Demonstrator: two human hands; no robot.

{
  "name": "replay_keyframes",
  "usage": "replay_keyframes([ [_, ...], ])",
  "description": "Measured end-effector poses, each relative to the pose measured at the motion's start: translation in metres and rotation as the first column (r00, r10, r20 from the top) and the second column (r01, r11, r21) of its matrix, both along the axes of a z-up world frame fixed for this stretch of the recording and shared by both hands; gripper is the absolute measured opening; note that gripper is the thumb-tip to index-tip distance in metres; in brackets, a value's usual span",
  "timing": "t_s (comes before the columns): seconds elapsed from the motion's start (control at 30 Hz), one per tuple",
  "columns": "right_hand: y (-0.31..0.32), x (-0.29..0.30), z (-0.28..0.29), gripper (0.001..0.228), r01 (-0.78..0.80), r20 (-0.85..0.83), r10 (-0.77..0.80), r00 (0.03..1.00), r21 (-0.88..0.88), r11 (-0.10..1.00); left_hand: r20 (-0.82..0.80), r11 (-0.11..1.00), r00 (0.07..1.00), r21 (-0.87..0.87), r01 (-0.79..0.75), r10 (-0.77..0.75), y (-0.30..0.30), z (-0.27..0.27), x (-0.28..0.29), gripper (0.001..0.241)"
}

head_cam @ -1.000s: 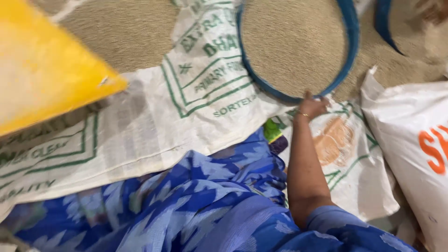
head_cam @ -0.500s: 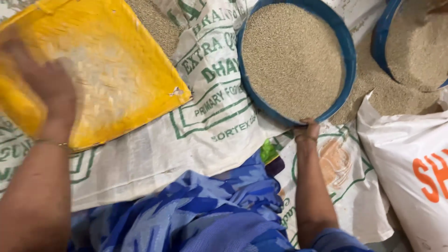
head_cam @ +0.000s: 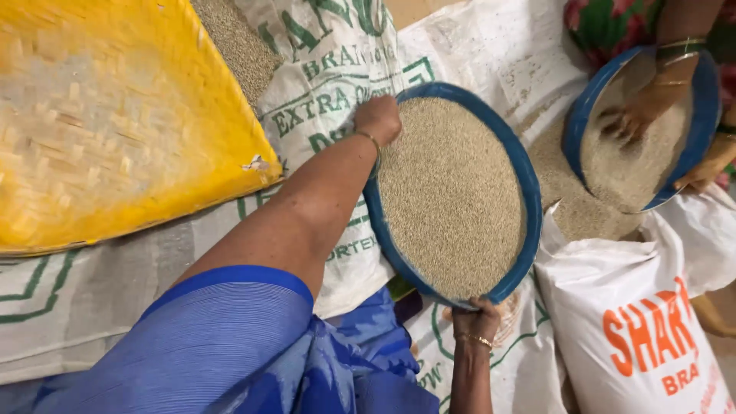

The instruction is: Sorting and winnowing grains using a traditional woven tray.

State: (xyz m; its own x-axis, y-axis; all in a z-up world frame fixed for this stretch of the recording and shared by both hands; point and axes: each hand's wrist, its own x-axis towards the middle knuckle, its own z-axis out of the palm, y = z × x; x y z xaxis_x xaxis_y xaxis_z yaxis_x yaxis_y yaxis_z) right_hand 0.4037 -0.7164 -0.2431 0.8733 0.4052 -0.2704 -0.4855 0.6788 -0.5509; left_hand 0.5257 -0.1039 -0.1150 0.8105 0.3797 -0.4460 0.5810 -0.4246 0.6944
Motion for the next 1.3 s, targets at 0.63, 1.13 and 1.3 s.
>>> replay_keyframes([
  [0.63,0.289,0.057,0.328,0.064,-0.173,0.215,0.298,0.93,-0.46,0.871,0.324,0.717,0.664,-0.071,-0.693,0.674,0.041,0.12,-0.329,0.086],
  [1.13,0.553,0.171,0.316,0.025,-0.482,0.037,0.764,0.644,-0.756,0.443,-0.032,0.428,0.439,-0.17,-0.888,0.898,0.071,0.033,-0.424,0.077],
  [1.3,0.622,0.15,0.364,0.04,-0.546,0.035,0.874,0.484,-0.769,0.333,0.031,0.304,0.303,-0.059,-0.951,0.953,0.067,-0.047,-0.384,0.08],
])
